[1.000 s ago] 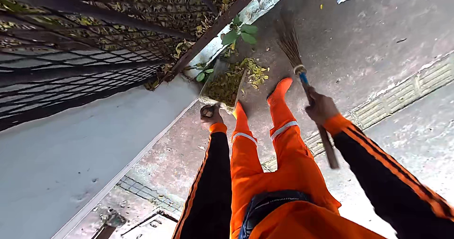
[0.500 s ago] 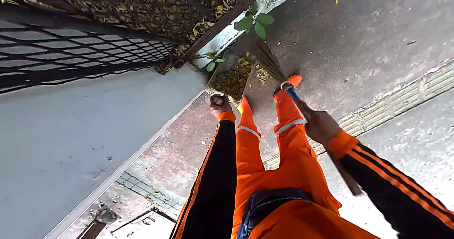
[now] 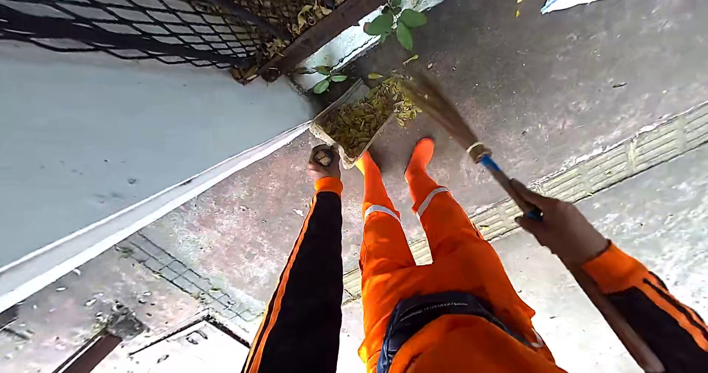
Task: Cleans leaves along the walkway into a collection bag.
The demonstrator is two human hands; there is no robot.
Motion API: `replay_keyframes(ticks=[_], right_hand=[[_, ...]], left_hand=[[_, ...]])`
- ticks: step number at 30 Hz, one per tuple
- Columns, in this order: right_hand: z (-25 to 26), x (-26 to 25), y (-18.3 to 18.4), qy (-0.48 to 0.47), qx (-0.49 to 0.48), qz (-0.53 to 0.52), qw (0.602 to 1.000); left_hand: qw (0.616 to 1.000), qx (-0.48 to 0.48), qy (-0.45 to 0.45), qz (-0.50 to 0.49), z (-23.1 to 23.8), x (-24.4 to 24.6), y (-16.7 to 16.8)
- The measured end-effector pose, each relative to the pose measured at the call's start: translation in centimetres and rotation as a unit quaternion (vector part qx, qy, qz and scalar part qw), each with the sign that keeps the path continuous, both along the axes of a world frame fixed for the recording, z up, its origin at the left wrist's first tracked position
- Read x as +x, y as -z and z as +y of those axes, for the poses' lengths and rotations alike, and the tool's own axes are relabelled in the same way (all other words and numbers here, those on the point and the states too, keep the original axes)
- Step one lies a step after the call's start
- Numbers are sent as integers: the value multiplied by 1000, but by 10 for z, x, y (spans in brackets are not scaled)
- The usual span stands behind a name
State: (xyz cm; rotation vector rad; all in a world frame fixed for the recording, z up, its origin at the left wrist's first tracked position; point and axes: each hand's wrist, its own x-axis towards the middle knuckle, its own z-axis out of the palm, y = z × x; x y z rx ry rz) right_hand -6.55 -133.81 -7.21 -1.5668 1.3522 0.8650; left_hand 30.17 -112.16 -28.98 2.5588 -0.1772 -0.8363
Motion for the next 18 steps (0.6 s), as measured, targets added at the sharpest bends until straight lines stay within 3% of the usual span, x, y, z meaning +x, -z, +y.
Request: replay_keyframes(ticks=[4,6,8,11,13,18], right_hand=[[-38,21,107,44,-32,60,997],[-14,53,143,-2,13,48,999],[35,80,151,-93,86,32,991],[92,88,127,-188,180,9,965],[107,65,94,-199,207,-17,958],[103,-47,-1,2,129,-52,990]], left_hand=[[996,75,45,5,1,-15,16],[996,78,45,-13,-3,-20,25],[996,76,48,-20,-5,-24,26],[996,56,56,-29,2,-26,27],[997,44,56,-30,16,-23,29],[997,-20,77,-14,58,-7,31]])
